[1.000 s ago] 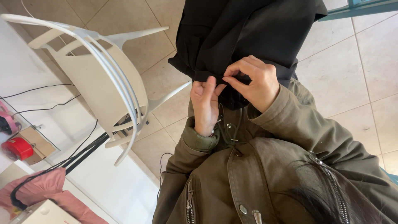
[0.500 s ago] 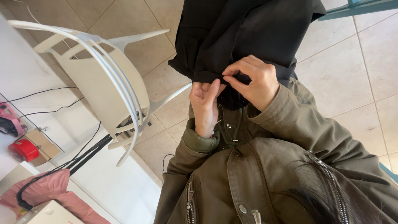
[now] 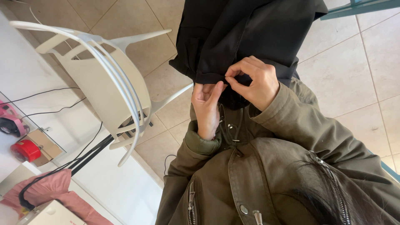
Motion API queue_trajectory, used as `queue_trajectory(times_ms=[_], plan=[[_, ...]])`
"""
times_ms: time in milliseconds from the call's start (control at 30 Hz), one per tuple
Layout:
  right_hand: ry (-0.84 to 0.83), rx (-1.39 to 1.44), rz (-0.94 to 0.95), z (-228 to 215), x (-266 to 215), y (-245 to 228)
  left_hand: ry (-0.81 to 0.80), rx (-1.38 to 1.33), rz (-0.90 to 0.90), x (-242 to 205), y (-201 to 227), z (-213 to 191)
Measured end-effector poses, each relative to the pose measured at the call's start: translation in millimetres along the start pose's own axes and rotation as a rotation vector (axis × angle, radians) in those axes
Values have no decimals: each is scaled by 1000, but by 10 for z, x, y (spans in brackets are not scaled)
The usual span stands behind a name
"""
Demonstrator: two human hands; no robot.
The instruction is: The recorder is using straight pins to secure the hem of a black garment in preparation for sewing.
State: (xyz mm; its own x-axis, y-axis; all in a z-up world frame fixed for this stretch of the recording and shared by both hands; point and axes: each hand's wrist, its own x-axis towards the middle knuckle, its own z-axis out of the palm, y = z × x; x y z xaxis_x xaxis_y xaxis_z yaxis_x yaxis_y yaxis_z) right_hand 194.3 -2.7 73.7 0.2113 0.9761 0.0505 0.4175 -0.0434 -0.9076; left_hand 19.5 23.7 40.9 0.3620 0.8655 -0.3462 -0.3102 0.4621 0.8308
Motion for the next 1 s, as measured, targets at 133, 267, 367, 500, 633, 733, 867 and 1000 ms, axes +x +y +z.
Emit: queue_trajectory(times_ms=[133, 267, 367, 500, 633, 733, 867, 1000], plan=[[2, 1, 7, 9, -18, 4, 1, 35, 5, 26, -18, 7], [-12, 9, 7, 7, -29, 18, 63, 14, -11, 33, -22, 36], [-4, -9, -45, -79, -14, -3, 83, -31, -11, 78, -51, 37], [52, -161, 52, -499, -265, 18, 66, -101, -3, 90, -116, -49], [-76, -202, 256, -885, -825, 470, 94, -154, -90, 153, 7, 18], [-145, -217, 287, -746, -1016, 572, 95, -126, -71, 170, -36, -30], [52, -485, -180, -462, -901, 600, 65, -121, -23, 165, -46, -52], [68, -668, -330, -326, -842, 753, 64, -123, 22, 182, -89, -118]])
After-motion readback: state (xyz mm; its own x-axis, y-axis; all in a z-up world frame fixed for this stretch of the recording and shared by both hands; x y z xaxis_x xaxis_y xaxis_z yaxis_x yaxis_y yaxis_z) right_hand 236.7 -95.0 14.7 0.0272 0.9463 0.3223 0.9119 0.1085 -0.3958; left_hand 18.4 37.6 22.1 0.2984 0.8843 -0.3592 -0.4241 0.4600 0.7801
